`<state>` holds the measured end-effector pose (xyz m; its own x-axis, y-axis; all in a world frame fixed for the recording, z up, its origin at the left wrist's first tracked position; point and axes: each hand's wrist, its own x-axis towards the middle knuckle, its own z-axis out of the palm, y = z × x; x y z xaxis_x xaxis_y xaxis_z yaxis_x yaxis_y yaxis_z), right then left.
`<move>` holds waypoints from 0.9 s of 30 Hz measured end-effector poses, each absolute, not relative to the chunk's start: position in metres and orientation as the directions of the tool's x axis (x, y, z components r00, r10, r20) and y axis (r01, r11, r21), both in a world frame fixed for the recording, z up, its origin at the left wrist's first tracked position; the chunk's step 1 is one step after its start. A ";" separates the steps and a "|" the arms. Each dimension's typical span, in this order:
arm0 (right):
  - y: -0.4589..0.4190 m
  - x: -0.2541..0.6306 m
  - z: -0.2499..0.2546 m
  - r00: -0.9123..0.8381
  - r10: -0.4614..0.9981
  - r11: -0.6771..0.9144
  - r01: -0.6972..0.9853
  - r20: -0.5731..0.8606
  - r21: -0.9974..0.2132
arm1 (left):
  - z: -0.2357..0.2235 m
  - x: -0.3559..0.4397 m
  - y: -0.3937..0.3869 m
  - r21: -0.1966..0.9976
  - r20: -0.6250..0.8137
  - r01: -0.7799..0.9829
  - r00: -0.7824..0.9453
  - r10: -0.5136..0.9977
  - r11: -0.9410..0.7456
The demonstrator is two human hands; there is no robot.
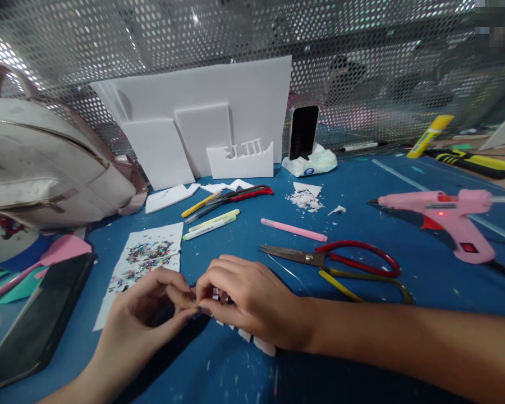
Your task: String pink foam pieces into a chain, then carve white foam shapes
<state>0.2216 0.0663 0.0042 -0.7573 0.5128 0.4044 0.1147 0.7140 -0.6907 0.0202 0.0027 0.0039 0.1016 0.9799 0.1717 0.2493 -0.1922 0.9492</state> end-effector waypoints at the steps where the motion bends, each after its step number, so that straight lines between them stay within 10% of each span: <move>1: 0.066 0.222 0.004 -0.754 0.515 0.712 0.112 0.407 -0.693 | 0.004 0.020 0.003 0.950 0.170 0.247 0.100 0.980 -0.190; 27: 0.068 0.224 0.003 -0.671 0.671 0.546 0.159 0.316 -0.823 | 0.004 0.013 0.000 0.924 0.258 0.288 0.013 0.966 -0.251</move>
